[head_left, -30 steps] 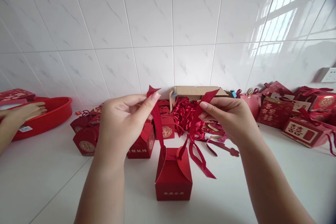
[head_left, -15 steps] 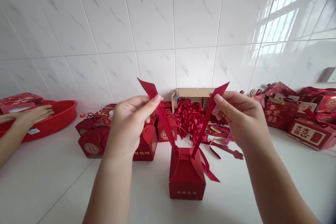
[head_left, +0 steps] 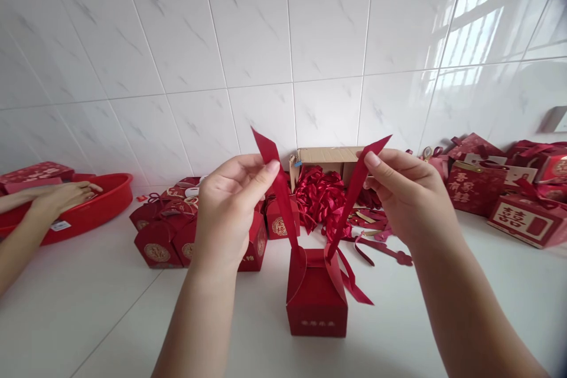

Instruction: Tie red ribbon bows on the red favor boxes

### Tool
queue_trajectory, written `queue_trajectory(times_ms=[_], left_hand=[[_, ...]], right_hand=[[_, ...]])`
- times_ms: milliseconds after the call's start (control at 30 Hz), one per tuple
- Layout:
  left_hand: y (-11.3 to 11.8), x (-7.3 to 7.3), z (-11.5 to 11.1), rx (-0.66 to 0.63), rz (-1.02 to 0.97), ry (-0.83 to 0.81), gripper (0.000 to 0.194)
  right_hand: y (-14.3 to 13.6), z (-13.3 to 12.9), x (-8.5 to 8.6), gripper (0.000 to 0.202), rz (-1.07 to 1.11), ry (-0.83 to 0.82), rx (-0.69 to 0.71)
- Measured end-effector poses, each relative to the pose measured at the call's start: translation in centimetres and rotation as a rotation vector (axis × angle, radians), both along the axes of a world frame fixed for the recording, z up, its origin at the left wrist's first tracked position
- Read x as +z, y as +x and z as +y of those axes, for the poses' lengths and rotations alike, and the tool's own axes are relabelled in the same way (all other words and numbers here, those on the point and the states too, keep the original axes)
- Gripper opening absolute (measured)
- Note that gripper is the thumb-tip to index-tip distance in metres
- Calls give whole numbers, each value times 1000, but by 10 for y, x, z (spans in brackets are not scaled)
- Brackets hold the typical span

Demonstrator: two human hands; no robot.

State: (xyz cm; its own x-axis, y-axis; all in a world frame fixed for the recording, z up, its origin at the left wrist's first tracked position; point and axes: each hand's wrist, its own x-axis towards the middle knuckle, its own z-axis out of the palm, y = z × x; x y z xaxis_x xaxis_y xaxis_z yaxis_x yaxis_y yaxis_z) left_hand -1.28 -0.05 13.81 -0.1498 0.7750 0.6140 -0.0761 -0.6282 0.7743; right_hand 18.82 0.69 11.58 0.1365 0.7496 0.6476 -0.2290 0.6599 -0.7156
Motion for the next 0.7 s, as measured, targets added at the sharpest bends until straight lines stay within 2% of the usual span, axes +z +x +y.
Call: queue_trajectory(times_ms=[200, 400, 700], left_hand=[[1, 0, -1, -60, 107, -89, 10], [0, 1, -3, -7, 0, 11, 6], [6, 3, -8, -7, -25, -6, 5]], right_hand=[[4, 0, 0, 5, 13, 13, -72], [6, -2, 1, 8, -38, 68, -183], [6, -3, 2, 4, 1, 104, -151]])
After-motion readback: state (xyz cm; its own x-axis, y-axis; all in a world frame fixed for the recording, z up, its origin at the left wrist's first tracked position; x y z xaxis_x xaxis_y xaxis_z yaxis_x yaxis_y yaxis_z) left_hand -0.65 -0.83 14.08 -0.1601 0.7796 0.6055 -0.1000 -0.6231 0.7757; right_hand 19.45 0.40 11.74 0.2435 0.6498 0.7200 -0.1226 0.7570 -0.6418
